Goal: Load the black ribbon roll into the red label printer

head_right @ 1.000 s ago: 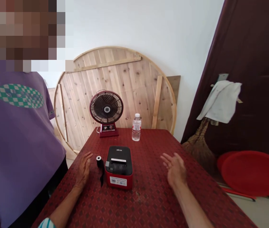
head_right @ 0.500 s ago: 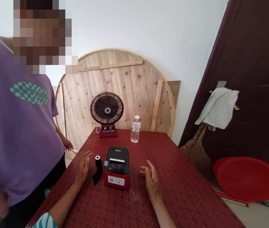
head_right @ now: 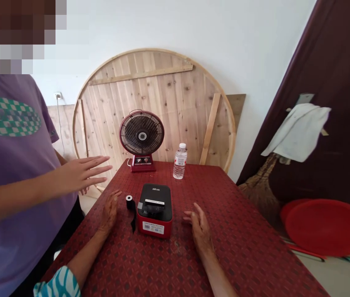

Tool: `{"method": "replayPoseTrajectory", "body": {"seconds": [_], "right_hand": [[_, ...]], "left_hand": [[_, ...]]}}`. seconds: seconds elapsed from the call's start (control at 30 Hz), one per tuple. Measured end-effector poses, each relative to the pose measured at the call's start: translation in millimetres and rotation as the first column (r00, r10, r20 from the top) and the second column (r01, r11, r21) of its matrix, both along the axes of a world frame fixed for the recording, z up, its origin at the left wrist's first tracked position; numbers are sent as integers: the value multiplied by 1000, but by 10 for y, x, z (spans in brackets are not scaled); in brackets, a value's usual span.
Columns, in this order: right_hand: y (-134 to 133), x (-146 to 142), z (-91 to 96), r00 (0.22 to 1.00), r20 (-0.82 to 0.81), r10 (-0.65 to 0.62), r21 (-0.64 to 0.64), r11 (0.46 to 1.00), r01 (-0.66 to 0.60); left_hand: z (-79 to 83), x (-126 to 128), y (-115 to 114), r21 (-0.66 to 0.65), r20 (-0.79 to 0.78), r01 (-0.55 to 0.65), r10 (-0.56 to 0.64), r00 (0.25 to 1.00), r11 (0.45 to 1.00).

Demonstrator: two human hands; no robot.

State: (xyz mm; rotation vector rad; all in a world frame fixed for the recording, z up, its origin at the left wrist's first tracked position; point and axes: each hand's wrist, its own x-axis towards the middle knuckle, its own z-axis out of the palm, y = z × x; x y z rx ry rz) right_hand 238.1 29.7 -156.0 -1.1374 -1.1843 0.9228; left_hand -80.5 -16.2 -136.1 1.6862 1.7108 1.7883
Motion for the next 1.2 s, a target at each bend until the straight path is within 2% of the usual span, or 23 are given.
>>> {"method": "replayPoseTrajectory", "body": {"seconds": [0.33,0.53,0.63,0.73,0.9,1.03,1.1,1.2], "right_hand": [[-58,-3,52,999,30,15,5,1000,-15],[-118,-65,101,1000,10,18,20,1000,-19],[-99,-76,61,1000,4,10,14,1000,-10],[-76,-78,24,1000,-5,10,2,1000,-10],[-67,-77,1,1000,3,22,9,1000,-22],[-35,-68,-30,999,39,31,7,999,-31],[-29,-69,-11,997,73,10,54,998,-14],[-86,-110,118,983,158,-90,240,970,50]], "left_hand": [[-33,-35,58,-16,92,-14,15,996,1000],[9,-84,39,-148,237,-31,66,969,988],[30,-69,39,-189,281,26,28,959,982],[22,-30,58,-208,276,130,-69,959,970],[-92,-4,129,-242,288,275,-202,936,930],[-149,-24,172,-236,290,288,-215,932,928],[-133,-26,171,-232,277,262,-195,941,937],[-55,-10,125,-239,189,209,-165,968,948]]}}
